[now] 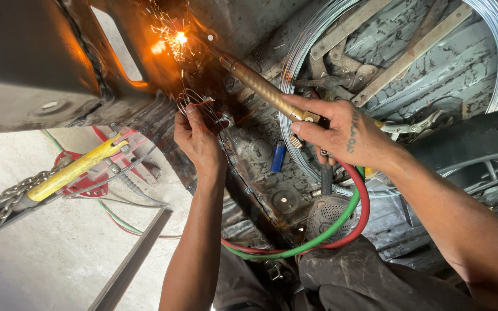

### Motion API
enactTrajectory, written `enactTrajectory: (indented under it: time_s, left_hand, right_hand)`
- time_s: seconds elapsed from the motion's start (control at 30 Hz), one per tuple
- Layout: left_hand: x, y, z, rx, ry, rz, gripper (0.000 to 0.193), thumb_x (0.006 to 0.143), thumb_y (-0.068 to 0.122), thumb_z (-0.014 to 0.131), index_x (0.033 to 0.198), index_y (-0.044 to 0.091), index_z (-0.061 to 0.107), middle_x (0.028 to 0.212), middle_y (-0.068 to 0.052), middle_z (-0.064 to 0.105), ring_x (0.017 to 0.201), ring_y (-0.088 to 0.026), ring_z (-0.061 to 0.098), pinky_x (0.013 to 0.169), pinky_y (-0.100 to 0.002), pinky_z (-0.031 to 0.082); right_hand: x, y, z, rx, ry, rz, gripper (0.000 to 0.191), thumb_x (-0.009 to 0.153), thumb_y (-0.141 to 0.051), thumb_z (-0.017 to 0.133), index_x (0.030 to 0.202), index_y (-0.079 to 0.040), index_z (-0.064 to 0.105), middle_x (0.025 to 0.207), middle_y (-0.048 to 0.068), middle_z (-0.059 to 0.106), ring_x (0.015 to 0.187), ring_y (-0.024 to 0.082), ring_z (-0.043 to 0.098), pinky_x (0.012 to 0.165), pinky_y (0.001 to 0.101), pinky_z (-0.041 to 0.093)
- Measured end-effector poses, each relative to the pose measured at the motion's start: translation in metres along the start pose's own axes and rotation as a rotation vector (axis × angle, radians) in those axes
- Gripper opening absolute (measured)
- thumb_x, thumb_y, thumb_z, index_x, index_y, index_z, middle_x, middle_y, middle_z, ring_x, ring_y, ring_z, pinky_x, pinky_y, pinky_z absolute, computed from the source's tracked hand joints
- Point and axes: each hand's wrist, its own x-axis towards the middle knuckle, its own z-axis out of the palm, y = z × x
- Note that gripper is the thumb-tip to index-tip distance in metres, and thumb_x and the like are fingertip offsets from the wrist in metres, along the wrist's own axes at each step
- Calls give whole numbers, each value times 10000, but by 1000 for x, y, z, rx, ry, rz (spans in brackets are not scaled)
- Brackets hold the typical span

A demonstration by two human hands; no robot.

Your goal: The person lies under a vehicle and uses a handheld gas torch to heat and burn material along the vehicle's undercarriage seam, holding a length of wire in the other hand while directing the flame at the body panel. The torch flame and sparks are visible as the person works along the seam.

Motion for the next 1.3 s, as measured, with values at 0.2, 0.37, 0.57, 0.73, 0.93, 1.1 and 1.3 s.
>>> enactTrajectory:
  time_s: [0.2,0.37,0.57,0.73,0.93,1.1,1.3]
  left_hand:
    - [4,0,7,12,15,18,392,1055,402,571,1086,12,600,995,-114,714,796,-184,684,641,-345,591]
    - [4,-2,8,-14,6,-11,393,1057,400,570,1074,8,598,999,-118,715,795,-187,678,648,-353,593]
    - [7,5,9,-42,1,-53,389,1062,381,559,1121,-3,587,1042,-125,715,824,-194,681,666,-357,594]
    - [-59,23,26,-15,-95,-94,412,1029,199,651,1346,1,477,1212,-120,618,967,-181,635,730,-369,596]
    - [-111,50,-14,-344,-120,-443,592,986,175,551,1529,86,331,1192,-126,630,899,-273,718,614,-419,632]
    - [-140,51,-61,-114,-123,-510,695,939,87,592,1572,102,304,1196,-152,601,917,-242,669,642,-443,627]
    - [-143,60,-127,-19,-14,-414,621,917,40,625,1492,9,393,1163,-182,664,960,-245,684,771,-464,653]
  right_hand:
    - [3,-1,-4,9,0,-26,589,935,-232,620,1508,-297,496,853,31,740,460,97,596,395,278,522]
    - [6,1,-6,3,2,-19,594,933,-240,619,1509,-295,484,876,23,749,459,99,601,394,279,530]
    - [12,1,-1,-14,1,-48,596,933,-231,615,1511,-268,476,872,33,746,459,105,620,390,286,540]
    - [-32,29,-31,47,54,-115,622,922,-136,630,1523,-178,474,788,80,695,455,120,651,371,292,555]
    - [-85,63,-34,164,173,-284,625,914,-32,627,1523,-60,494,978,130,720,547,127,652,471,277,559]
    - [-116,63,-20,180,237,-275,642,895,25,634,1522,-42,513,995,160,728,551,146,641,471,293,538]
    - [-135,69,-13,191,289,-285,649,886,66,625,1515,-45,509,1040,137,713,577,137,634,465,289,550]
